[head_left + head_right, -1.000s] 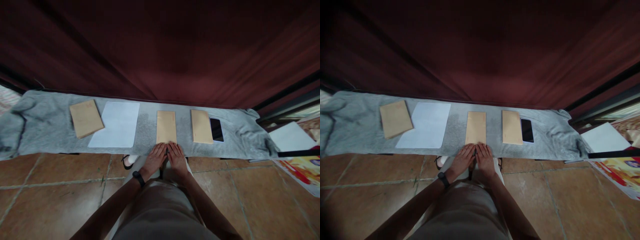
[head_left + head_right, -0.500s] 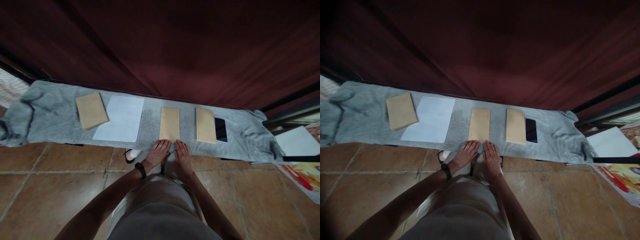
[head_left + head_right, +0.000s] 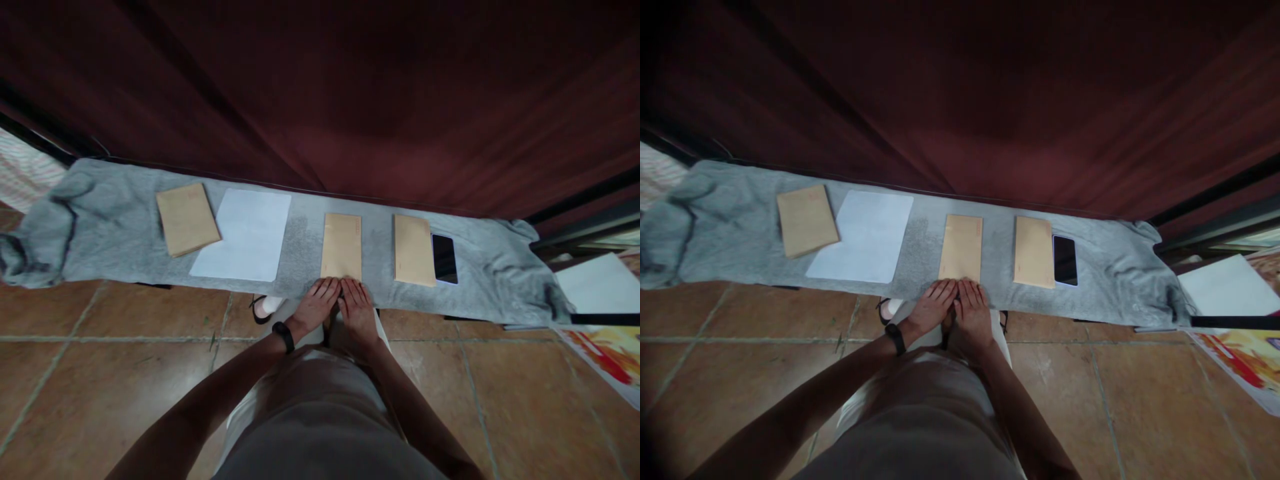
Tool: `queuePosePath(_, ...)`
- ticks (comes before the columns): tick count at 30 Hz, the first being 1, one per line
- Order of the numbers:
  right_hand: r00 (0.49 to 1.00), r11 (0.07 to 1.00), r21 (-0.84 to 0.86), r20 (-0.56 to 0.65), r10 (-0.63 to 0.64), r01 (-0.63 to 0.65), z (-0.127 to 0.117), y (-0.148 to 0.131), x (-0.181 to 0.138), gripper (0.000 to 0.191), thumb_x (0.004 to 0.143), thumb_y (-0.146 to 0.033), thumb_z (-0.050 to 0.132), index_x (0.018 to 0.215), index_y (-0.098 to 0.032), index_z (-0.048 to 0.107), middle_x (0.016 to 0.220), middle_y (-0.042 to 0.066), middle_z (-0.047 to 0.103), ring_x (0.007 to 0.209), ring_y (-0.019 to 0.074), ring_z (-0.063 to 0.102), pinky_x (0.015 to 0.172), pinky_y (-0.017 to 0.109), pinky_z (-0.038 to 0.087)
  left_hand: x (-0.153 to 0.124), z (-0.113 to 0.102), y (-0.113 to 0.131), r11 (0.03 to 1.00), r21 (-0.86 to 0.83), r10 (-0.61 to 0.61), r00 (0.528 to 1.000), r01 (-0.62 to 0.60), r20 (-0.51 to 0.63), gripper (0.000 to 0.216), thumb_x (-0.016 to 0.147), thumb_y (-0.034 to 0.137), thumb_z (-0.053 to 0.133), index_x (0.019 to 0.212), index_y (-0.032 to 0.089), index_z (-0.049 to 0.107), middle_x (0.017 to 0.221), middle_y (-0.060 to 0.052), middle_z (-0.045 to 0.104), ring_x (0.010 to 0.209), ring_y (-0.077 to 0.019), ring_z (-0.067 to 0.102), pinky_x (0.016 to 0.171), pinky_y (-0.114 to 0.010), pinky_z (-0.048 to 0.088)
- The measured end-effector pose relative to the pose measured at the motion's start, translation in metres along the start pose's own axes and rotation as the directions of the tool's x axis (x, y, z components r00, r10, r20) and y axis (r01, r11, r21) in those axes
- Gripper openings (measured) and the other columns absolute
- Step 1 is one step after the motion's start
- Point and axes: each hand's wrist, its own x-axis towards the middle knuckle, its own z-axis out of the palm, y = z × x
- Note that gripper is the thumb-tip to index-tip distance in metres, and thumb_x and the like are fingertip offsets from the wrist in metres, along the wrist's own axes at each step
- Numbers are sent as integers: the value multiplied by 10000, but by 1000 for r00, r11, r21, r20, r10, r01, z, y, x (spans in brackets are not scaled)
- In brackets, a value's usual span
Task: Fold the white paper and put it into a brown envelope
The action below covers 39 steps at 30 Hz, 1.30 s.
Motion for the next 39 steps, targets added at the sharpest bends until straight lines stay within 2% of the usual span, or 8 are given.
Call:
queuePosePath(7,1000,998,-59,5,29,-29,-1,11,-7,510,1069,-243,384,1563,-125,429,1584,135,484,1498,256,406,1253,488,300,0,0,1,999,-28,-24,999,23,-30,545,1012,191,419,1552,115,439,1542,-145,528,1446,-269,468,1212,-434,364)
queuePosePath(12,999,997,-70,5,43,-43,-3,15,-8,517,1058,-225,407,1568,-144,428,1591,126,477,1488,243,424,1261,473,295,-1,-1,-2,1000,-25,-15,1000,15,-15,536,1010,167,421,1543,117,455,1527,-153,545,1451,-262,466,1211,-433,363)
queuePosePath(20,999,996,-80,-18,48,-49,-2,24,-13,520,1057,-221,408,1570,-136,418,1590,124,479,1486,249,423,1253,474,304,-10,-5,-11,997,-41,-66,998,66,-15,522,1040,260,426,1521,60,463,1515,-196,547,1452,-278,467,1211,-440,362)
queuePosePath(31,996,993,-83,-45,83,-86,-6,28,-17,498,1062,-223,409,1550,-130,445,1551,123,529,1456,250,456,1244,465,314,-22,-1,-22,993,-67,-104,991,98,-85,521,1048,294,415,1503,50,493,1494,-204,569,1413,-304,519,1212,-468,372)
queuePosePath(36,994,993,-59,-49,96,-99,-6,27,-16,495,1067,-242,392,1546,-131,452,1547,131,533,1461,254,449,1238,479,323,-19,-4,-16,989,-110,-115,988,103,-106,556,1050,326,411,1532,50,449,1560,-201,498,1488,-306,423,1240,-491,340)
queuePosePath(39,994,994,-49,-38,100,-102,-7,26,-15,498,1062,-241,398,1544,-129,457,1540,140,538,1460,258,453,1232,491,335,-10,-6,-4,988,-149,-58,991,39,-120,569,1051,340,418,1550,67,424,1611,-168,440,1538,-280,339,1257,-454,322)
